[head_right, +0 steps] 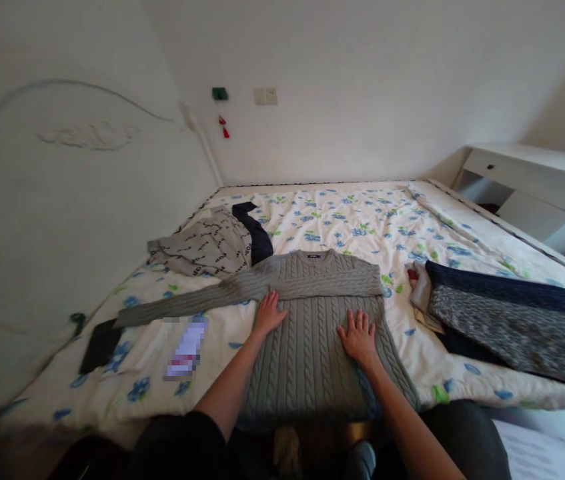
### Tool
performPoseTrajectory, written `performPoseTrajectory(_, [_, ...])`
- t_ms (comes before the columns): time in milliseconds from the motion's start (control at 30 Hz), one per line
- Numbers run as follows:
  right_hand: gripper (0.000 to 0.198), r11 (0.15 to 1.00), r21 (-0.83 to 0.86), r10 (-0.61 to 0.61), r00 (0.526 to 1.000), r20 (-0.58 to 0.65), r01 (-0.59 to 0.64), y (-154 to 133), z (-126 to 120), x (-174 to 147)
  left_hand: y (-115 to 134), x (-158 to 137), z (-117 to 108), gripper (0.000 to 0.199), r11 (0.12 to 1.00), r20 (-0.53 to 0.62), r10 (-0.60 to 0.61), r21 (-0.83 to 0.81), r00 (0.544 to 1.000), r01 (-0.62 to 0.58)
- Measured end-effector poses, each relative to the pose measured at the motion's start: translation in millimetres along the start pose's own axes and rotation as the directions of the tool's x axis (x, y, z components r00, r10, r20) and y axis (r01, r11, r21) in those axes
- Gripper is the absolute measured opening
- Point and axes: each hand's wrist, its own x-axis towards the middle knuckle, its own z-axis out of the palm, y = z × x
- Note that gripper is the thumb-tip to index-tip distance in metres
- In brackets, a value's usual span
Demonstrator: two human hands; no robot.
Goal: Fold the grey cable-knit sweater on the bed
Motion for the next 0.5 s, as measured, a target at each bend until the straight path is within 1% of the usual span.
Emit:
performPoseTrajectory(67, [0.085,0.999,-0.013,0.042,0.998,-0.047,-0.043,-23,10,-25,0,5,-14,0.076,0.972,0.048,-0.044,-0.227,0.998,0.054])
performPoseTrajectory(100, [0.085,0.998,-0.018,0.056,0.996,-0.067,-0.057,-35,14,-37,-2,7,-24,0.07,0.949,0.067,-0.061,-0.306,0.996,0.079])
performPoseTrajectory(167, [0.086,0.998,-0.021,0.056,0.993,-0.102,-0.058,-54,23,-54,-12,9,-50,0.058,0.917,0.071,-0.09,-0.383,0.993,0.111])
performPoseTrajectory(233, [0.086,0.999,-0.018,0.03,0.988,-0.15,-0.033,-66,28,-65,-29,7,-87,0.054,0.897,0.019,-0.14,-0.421,0.99,0.135])
performPoseTrajectory(300, [0.085,1.0,-0.006,0.008,0.976,-0.216,-0.009,-69,32,-69,-54,-2,-133,0.058,0.87,-0.078,-0.235,-0.461,0.969,0.174])
performPoseTrajectory(333, [0.085,1.0,0.003,0.001,0.971,-0.241,-0.001,-69,34,-70,-67,-9,-157,0.06,0.856,-0.133,-0.297,-0.476,0.946,0.202])
performPoseTrajectory(400, [0.085,1.0,0.023,-0.003,0.964,-0.266,0.009,-67,36,-70,-95,-28,-202,0.06,0.82,-0.226,-0.43,-0.503,0.874,0.273])
performPoseTrajectory(467, [0.086,0.999,0.046,0.001,0.963,-0.268,0.012,-66,39,-69,-119,-49,-234,0.052,0.772,-0.27,-0.546,-0.528,0.793,0.353])
performPoseTrajectory(500, [0.086,0.998,0.059,0.004,0.963,-0.268,0.012,-66,39,-69,-129,-58,-244,0.048,0.744,-0.271,-0.596,-0.541,0.756,0.393])
